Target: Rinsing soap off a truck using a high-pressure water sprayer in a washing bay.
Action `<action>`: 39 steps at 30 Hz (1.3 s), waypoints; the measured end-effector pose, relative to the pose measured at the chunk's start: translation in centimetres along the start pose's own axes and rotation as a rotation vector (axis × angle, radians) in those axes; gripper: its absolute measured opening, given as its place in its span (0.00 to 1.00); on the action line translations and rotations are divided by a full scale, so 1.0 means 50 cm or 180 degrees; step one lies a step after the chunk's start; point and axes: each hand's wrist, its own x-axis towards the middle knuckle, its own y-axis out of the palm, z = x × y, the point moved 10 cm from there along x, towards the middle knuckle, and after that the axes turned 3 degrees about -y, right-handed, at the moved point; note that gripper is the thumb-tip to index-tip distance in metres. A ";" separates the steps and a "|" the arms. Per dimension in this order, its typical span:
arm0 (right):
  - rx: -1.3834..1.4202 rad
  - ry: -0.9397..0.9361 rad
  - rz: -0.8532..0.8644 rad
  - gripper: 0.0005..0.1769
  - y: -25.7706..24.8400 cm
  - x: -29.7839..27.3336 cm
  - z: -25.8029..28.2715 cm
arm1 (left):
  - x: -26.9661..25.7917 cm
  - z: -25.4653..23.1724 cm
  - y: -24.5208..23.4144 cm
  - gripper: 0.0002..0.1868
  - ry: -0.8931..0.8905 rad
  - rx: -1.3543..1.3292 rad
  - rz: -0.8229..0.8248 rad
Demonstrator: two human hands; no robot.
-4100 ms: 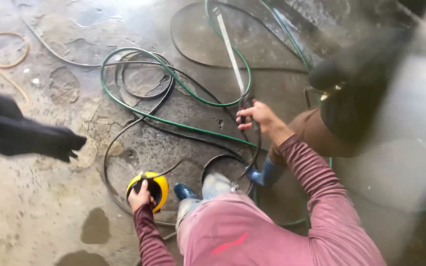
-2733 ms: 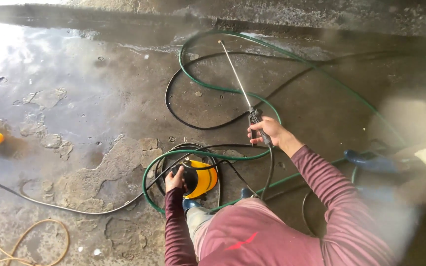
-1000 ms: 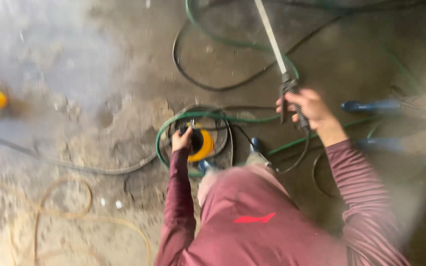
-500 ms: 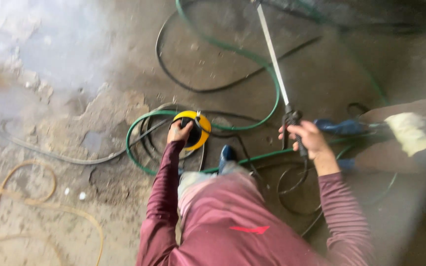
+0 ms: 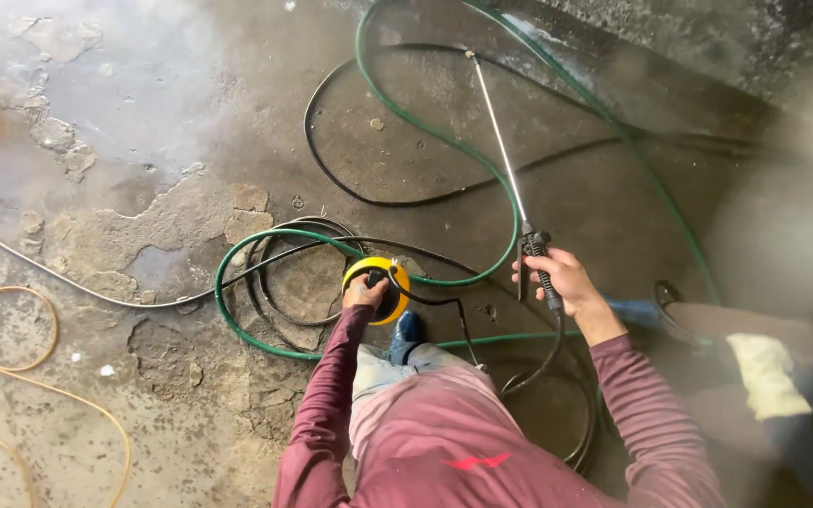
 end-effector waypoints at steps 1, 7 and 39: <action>-0.0016 -0.0022 0.0006 0.14 -0.004 -0.004 0.007 | -0.007 -0.002 0.017 0.25 0.0011 -0.0023 -0.0009; -0.0211 0.0113 0.0220 0.17 -0.067 -0.019 -0.071 | -0.062 0.126 0.133 0.25 -0.0290 0.0062 -0.0019; -0.1072 -0.2534 -0.1261 0.10 -0.583 0.247 0.603 | -0.282 -0.034 0.274 0.26 -0.1015 -0.1792 -0.0289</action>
